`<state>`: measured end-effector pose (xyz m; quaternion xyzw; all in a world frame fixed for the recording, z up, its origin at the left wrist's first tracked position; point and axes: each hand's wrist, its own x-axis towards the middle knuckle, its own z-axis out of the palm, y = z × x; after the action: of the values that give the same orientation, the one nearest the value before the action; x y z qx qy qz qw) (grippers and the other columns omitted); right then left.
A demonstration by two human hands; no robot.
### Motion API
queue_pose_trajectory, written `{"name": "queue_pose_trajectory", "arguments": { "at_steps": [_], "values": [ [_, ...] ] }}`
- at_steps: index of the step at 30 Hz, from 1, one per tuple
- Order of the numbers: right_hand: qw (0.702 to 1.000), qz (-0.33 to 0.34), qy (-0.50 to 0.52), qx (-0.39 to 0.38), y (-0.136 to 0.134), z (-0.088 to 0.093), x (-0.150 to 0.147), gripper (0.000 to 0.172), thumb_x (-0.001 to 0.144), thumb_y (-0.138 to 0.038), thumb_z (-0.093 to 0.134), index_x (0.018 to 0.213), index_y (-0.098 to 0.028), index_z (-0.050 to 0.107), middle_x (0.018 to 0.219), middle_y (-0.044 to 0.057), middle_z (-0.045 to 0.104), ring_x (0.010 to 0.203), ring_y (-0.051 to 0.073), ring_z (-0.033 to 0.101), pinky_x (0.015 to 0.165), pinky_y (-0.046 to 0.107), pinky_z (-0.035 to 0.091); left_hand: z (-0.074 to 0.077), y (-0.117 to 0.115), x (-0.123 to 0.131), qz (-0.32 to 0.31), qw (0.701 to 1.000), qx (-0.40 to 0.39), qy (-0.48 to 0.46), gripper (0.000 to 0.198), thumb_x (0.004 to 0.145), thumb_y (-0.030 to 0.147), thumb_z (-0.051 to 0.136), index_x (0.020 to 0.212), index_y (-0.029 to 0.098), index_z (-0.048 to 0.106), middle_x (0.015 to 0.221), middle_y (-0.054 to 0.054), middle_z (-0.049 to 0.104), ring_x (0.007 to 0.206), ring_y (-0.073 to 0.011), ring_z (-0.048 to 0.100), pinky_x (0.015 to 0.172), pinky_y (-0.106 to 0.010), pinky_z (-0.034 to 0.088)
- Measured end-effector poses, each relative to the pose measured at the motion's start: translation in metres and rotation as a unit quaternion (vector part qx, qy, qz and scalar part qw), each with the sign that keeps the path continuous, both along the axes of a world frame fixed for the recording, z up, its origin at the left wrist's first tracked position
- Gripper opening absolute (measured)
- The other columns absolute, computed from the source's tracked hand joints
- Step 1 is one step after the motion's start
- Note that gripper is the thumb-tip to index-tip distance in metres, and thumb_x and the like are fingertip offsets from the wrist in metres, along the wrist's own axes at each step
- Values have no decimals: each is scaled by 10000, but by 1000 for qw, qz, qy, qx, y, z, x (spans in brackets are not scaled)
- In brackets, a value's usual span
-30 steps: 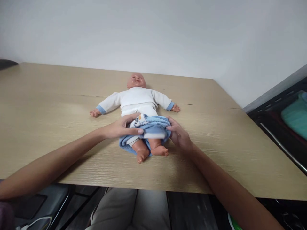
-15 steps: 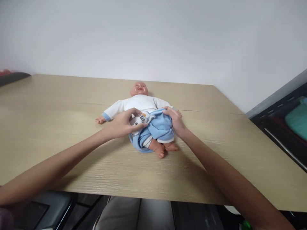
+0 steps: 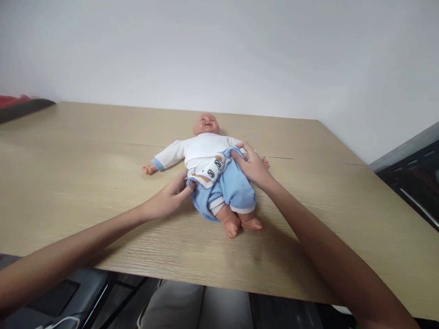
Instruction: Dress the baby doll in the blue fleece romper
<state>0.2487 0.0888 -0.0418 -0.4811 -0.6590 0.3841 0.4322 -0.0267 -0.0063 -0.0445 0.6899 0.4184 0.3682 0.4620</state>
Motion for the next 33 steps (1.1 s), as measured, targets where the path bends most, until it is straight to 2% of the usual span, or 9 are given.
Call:
{"name": "queue_pose_trajectory", "arguments": {
  "at_steps": [4, 7, 10, 14, 20, 23, 27, 30, 33],
  "values": [
    [1000, -15, -3, 2, 1, 0, -6, 506, 859, -752, 757, 1007, -284, 631, 700, -48, 581, 622, 180, 514, 581, 304, 391, 0, 2, 3, -22, 993, -86, -82, 484, 994, 564, 708, 1316, 213, 619, 1103, -108, 768, 1102, -302, 718, 949, -461, 608],
    [998, 45, -18, 43, -5, 7, -7, 429, 900, -690, 751, 956, -268, 696, 898, 21, 713, 878, 255, 640, 801, 358, 517, 7, -6, 4, -58, 988, -116, -77, 546, 910, 519, 840, 1321, 205, 667, 1291, -150, 769, 1265, -351, 698, 1058, -513, 587],
    [992, 89, -47, 81, -10, 13, -6, 368, 933, -630, 739, 918, -264, 708, 987, 40, 728, 1020, 294, 648, 970, 395, 511, 13, -15, 3, -77, 989, -111, -67, 613, 873, 487, 882, 1381, 223, 663, 1418, -152, 736, 1362, -366, 661, 1147, -549, 548],
    [989, 81, -60, 106, -11, 16, -9, 335, 1010, -595, 635, 948, -266, 653, 957, 26, 678, 971, 265, 630, 933, 381, 495, 11, -18, 4, -27, 998, -57, -4, 677, 823, 471, 908, 1387, 210, 640, 1448, -151, 718, 1350, -380, 655, 1146, -564, 535],
    [969, -46, -189, 152, -20, 24, -15, 250, 1057, -522, 577, 1016, -285, 645, 761, 6, 637, 733, 252, 584, 754, 377, 437, -1, -12, -2, 85, 992, 21, 91, 458, 825, 285, 760, 1258, 198, 640, 1119, -95, 749, 1025, -309, 685, 926, -496, 572],
    [950, -69, -238, 193, -27, 23, -16, 212, 1065, -478, 558, 1005, -288, 631, 816, 50, 679, 801, 300, 626, 770, 399, 436, -2, -9, -12, 133, 985, 71, 87, 421, 808, 234, 708, 1219, 204, 625, 1205, -111, 692, 1084, -297, 653, 903, -438, 559],
    [944, -64, -239, 219, -29, 14, -18, 168, 1061, -421, 542, 971, -286, 586, 902, 85, 698, 873, 330, 642, 818, 428, 447, -4, 1, -24, 145, 988, 12, 54, 275, 907, 308, 610, 1155, 191, 618, 1187, -97, 694, 1075, -264, 647, 919, -396, 541],
    [964, -56, -194, 173, -22, 1, -19, 167, 1059, -452, 563, 992, -299, 577, 770, 31, 640, 749, 295, 602, 779, 413, 449, -7, 18, -26, 135, 991, -11, -7, 238, 973, 391, 552, 1065, 196, 655, 1078, -58, 732, 1089, -257, 640, 1038, -397, 508],
    [983, -58, -111, 135, -7, -16, -19, 237, 1040, -521, 591, 968, -296, 574, 770, 3, 614, 779, 269, 599, 832, 403, 481, -9, 41, -22, 156, 985, -36, -66, 269, 962, 428, 558, 1060, 206, 673, 1094, -50, 740, 1127, -262, 637, 1058, -380, 499]
  ]
}}
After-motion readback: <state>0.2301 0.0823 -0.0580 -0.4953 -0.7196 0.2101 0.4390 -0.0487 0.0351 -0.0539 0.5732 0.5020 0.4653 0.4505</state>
